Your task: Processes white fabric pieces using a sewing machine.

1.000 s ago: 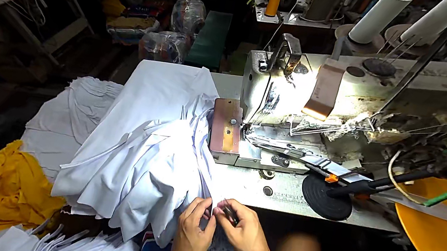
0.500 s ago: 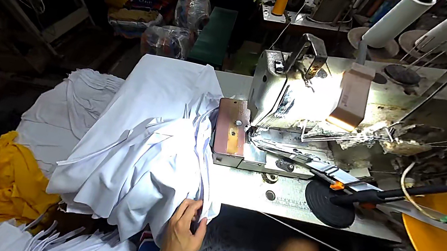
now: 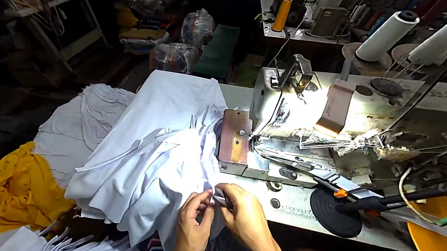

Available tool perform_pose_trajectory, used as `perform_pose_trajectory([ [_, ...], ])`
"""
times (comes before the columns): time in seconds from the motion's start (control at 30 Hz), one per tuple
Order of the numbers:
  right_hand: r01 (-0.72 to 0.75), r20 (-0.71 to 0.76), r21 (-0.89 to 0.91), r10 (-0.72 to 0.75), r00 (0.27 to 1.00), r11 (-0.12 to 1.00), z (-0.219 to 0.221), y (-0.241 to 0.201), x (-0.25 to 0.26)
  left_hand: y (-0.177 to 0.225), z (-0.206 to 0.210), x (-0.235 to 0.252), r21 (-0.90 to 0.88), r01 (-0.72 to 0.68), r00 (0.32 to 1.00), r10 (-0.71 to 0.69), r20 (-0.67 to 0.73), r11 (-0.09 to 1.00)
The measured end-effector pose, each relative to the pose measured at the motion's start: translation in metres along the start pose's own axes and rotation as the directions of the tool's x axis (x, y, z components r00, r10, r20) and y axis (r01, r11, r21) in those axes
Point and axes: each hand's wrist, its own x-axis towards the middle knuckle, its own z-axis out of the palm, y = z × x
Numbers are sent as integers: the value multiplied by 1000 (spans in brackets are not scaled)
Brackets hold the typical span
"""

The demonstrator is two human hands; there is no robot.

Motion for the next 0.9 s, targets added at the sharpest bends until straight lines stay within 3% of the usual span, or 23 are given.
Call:
perform_pose_trajectory([
  [0.1,5,-49,45,-3,999,999,-12,4,-6,1,-6,-3,9,0,1000,0,18,1000],
  [0.17,14,-204,168,21,979,986,-35,5,-16,-4,-10,-8,39,7,1000,-8,26,999],
  [0.27,52,-456,425,164,875,904,-80,1,-34,-14,-14,-18,86,24,999,-27,33,996],
  [0.33,167,-510,650,262,819,742,-103,2,-45,-20,-15,-21,100,45,998,-49,38,994],
  [0.4,255,-456,825,327,828,504,-115,4,-55,-22,-14,-22,80,58,997,-61,40,995],
  [0.43,242,-417,864,358,835,442,-116,3,-58,-21,-13,-21,61,63,997,-65,40,996],
  [0.47,199,-392,869,383,836,454,-112,1,-59,-19,-11,-20,40,71,996,-72,42,997],
  [0.53,62,-387,762,376,842,645,-93,-1,-59,-14,-9,-19,-2,84,995,-84,50,996],
  [0.63,-35,-253,525,196,947,850,-52,-6,-51,-8,-5,-19,-41,75,996,-72,57,996],
  [0.77,-91,-38,404,116,993,910,-3,-6,-33,-1,-5,-21,-116,55,995,-45,87,992],
  [0.9,-85,-115,476,157,981,876,7,-7,-25,-1,-7,-24,-122,77,994,-67,84,990],
])
